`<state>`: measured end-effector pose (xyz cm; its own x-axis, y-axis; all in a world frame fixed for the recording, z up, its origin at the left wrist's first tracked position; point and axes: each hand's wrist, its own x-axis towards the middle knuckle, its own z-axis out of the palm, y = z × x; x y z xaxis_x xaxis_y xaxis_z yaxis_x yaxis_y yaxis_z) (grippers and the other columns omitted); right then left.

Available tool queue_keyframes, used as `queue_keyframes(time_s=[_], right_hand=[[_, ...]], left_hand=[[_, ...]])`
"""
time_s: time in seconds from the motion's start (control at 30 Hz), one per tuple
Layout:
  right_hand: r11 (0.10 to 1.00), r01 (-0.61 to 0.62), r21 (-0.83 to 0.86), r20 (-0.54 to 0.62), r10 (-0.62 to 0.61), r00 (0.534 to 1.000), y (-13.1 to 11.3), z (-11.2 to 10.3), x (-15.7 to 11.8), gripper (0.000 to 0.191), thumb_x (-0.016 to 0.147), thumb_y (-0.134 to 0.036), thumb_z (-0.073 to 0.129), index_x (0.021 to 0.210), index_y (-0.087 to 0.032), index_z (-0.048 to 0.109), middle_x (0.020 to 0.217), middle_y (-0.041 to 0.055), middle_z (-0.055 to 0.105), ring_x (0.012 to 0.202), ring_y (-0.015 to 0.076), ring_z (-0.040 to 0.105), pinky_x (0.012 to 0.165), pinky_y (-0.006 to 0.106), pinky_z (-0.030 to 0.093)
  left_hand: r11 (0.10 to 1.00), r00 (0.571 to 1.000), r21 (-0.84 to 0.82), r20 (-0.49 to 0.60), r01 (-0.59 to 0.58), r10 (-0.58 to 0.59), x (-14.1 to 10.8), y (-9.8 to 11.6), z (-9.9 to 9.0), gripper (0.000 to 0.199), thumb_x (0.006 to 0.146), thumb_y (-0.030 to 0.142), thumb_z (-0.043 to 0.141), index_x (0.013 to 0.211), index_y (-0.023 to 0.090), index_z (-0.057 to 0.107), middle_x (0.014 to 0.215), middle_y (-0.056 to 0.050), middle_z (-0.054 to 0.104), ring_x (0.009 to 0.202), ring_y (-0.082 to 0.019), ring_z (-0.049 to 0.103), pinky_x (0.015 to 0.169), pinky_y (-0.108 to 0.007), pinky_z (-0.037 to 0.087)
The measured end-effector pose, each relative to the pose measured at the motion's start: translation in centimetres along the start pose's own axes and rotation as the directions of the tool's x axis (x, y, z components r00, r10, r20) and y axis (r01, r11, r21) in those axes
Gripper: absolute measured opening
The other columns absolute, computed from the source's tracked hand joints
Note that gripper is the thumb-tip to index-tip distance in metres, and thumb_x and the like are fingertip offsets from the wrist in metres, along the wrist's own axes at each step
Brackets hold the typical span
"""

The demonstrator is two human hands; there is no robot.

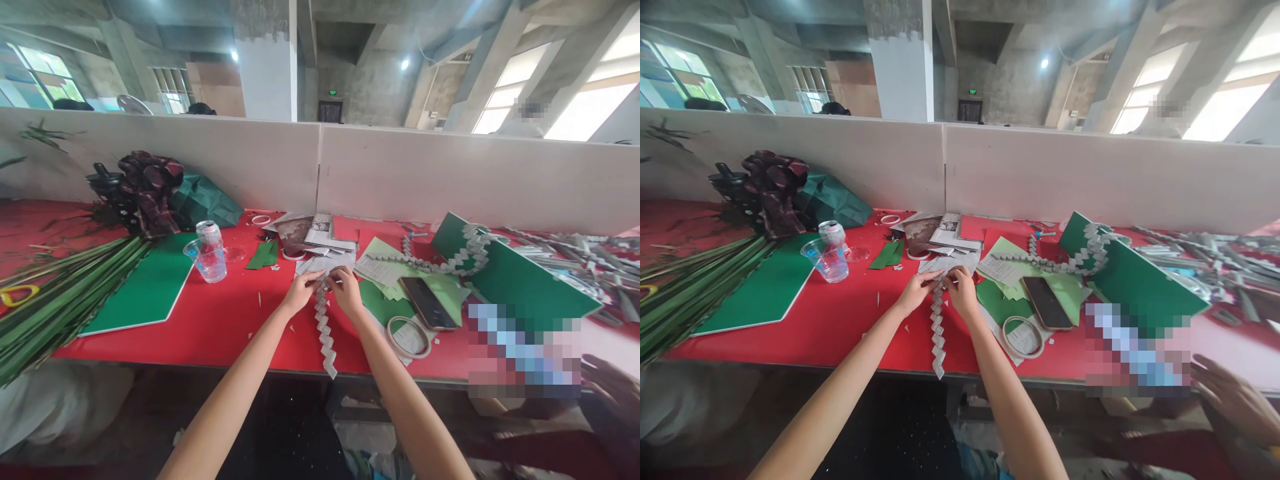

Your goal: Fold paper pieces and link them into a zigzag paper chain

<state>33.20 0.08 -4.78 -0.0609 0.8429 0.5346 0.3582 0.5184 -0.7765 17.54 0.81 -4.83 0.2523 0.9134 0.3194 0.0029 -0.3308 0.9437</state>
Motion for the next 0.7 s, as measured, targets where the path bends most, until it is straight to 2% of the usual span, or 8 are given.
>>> queue_keyframes(time_s=[0.13,0.27,0.37,0.5,0.7], right_hand=[[0.996,-0.058,0.071,0.001,0.058,0.998,-0.4,0.2,0.1,0.015,0.080,-0.034,0.057,0.078,-0.019,0.060,0.086,0.0046,0.059,0.069,0.0155,0.058,0.066,0.030,0.050],[0.974,-0.098,0.204,0.052,0.089,0.995,-0.9,0.2,0.2,0.022,0.077,-0.037,0.061,0.090,-0.019,0.062,0.090,0.0054,0.065,0.078,0.0182,0.063,0.070,0.030,0.051],[0.955,-0.158,0.253,0.078,0.142,0.987,-1.0,0.1,0.4,0.023,0.071,-0.035,0.065,0.089,-0.019,0.062,0.085,0.0051,0.068,0.078,0.0197,0.065,0.069,0.030,0.051],[0.944,-0.192,0.268,0.075,0.178,0.981,-1.1,0.0,0.4,0.024,0.068,-0.035,0.066,0.085,-0.020,0.063,0.080,0.0043,0.068,0.075,0.0202,0.065,0.066,0.031,0.052],[0.939,-0.197,0.281,0.069,0.185,0.980,-1.5,-0.1,0.2,0.020,0.066,-0.032,0.068,0.082,-0.019,0.063,0.077,0.0036,0.068,0.075,0.0206,0.066,0.069,0.032,0.052]], left_hand=[[0.994,0.995,-0.076,-0.051,0.079,-0.083,0.0,0.0,-0.1,0.038,0.075,0.020,0.066,0.112,0.019,0.069,0.112,-0.008,0.068,0.104,-0.024,0.060,0.091,-0.037,0.048],[0.955,0.970,-0.268,-0.166,0.131,-0.179,0.0,0.2,-0.6,0.056,0.069,0.025,0.073,0.123,0.016,0.062,0.093,-0.008,0.070,0.079,-0.018,0.062,0.072,-0.030,0.049],[0.917,0.960,-0.370,-0.169,0.148,-0.223,0.1,0.4,-1.0,0.060,0.063,0.027,0.077,0.120,0.014,0.062,0.087,-0.006,0.069,0.072,-0.015,0.060,0.067,-0.027,0.047],[0.916,0.953,-0.365,-0.180,0.165,-0.243,0.0,0.6,-1.3,0.059,0.058,0.028,0.080,0.112,0.013,0.064,0.076,-0.003,0.067,0.062,-0.011,0.055,0.060,-0.024,0.041],[0.938,0.955,-0.298,-0.176,0.178,-0.237,0.0,0.8,-1.4,0.066,0.056,0.028,0.082,0.116,0.014,0.059,0.065,0.001,0.063,0.054,-0.010,0.052,0.054,-0.022,0.038]])
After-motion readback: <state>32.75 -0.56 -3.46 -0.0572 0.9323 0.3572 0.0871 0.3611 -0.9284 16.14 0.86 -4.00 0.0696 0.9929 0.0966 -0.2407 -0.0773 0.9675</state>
